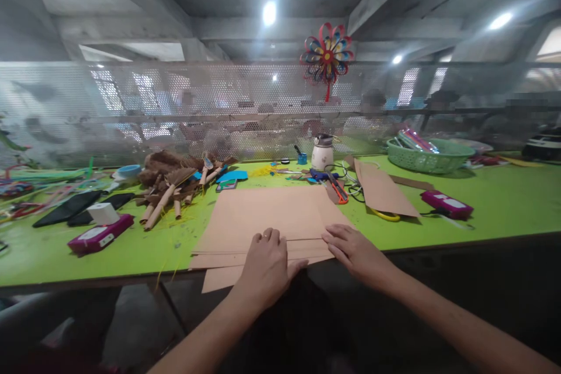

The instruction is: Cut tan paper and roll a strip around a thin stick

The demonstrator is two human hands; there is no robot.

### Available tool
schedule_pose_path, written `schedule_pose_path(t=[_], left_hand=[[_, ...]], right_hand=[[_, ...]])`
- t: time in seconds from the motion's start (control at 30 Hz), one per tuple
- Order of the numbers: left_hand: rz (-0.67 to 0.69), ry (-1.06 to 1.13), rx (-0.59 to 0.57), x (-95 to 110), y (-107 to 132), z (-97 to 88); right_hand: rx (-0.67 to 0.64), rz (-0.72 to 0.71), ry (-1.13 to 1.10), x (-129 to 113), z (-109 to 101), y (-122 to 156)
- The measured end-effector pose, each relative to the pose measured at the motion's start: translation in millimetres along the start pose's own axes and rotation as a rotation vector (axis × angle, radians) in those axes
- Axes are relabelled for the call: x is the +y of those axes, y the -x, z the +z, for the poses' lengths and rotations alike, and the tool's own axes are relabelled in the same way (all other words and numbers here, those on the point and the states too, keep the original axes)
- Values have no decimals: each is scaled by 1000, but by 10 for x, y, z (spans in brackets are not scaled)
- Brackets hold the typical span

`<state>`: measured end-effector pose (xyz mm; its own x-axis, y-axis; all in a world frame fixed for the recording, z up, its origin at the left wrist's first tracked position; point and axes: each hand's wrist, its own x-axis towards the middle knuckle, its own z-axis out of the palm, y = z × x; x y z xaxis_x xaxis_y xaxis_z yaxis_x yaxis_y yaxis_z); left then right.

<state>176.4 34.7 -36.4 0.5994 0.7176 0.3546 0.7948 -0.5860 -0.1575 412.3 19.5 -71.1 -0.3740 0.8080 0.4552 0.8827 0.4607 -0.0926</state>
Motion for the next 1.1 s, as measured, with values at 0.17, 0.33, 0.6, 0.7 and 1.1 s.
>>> schedule_pose_path(t=[0.17, 0.33, 0.6, 0.7, 1.1], left_hand=[[11, 7, -11, 89, -30, -24], [4, 2, -14, 107, -14, 23], [-37, 1, 9, 57, 37, 133], [-32, 11, 28, 51, 33, 144], [-37, 35, -21, 85, 17, 159]], right_hand=[[9, 57, 193, -282, -150, -186], [-91, -93, -5, -529, -109, -353], [42, 35, -252, -315, 7, -155], [46, 42, -258, -274, -27, -106], [-58, 69, 150, -499, -22, -274]])
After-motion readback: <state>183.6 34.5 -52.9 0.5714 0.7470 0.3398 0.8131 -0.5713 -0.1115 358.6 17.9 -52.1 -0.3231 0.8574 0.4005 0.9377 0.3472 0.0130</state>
